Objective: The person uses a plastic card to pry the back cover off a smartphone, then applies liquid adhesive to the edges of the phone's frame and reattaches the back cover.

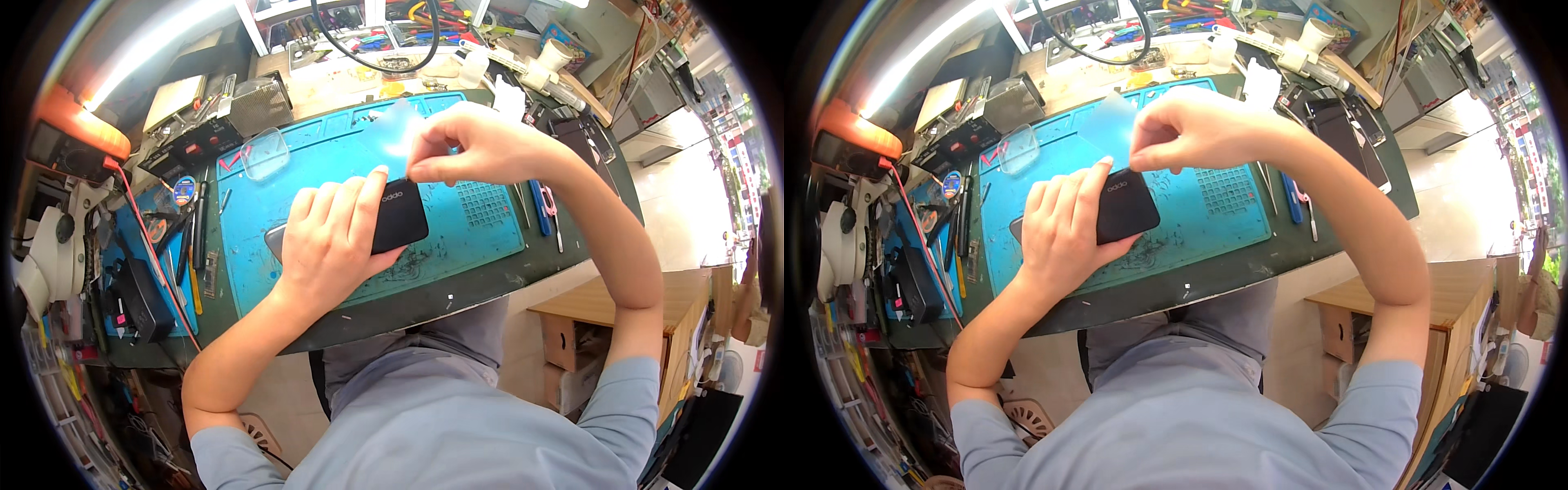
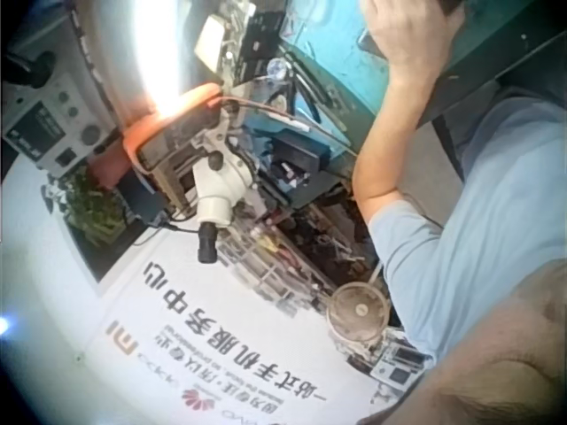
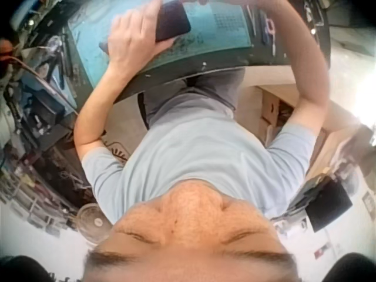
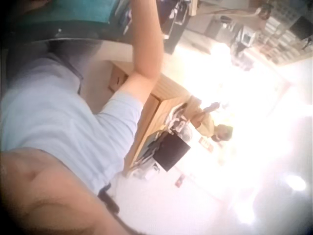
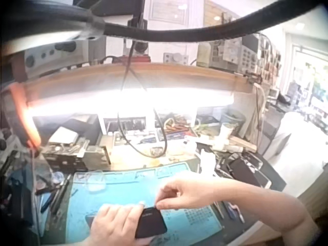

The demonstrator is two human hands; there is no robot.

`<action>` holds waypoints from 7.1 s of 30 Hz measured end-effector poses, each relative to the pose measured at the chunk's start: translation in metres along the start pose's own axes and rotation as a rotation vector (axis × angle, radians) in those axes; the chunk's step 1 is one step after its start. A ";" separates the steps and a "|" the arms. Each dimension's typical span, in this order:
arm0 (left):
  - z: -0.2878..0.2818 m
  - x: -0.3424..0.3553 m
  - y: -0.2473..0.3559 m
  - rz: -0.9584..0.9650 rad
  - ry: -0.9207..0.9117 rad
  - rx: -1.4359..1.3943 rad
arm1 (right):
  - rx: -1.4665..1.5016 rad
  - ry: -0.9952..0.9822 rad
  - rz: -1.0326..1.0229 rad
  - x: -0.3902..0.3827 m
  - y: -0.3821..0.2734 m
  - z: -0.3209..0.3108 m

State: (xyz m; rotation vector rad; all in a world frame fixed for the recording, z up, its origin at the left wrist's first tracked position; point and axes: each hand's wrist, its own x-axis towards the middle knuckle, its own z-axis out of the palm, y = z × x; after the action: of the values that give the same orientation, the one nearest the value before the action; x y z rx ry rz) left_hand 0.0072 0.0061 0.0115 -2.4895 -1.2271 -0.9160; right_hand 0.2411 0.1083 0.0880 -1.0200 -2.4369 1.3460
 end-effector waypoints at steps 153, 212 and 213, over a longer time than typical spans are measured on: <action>-0.021 0.007 -0.061 -0.937 0.156 -2.139 | 0.652 -0.115 0.103 0.009 0.004 0.047; -0.009 -0.004 -0.038 -1.115 -0.171 -1.783 | 0.288 0.081 -0.048 0.003 0.022 0.098; -0.009 -0.004 -0.039 -1.103 -0.205 -1.789 | 0.266 0.086 -0.082 0.003 0.024 0.099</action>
State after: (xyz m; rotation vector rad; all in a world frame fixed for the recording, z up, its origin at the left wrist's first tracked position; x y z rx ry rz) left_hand -0.0287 0.0239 0.0129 -2.4289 -2.6882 -3.1938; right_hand 0.2050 0.0514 0.0113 -0.8826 -2.1409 1.5149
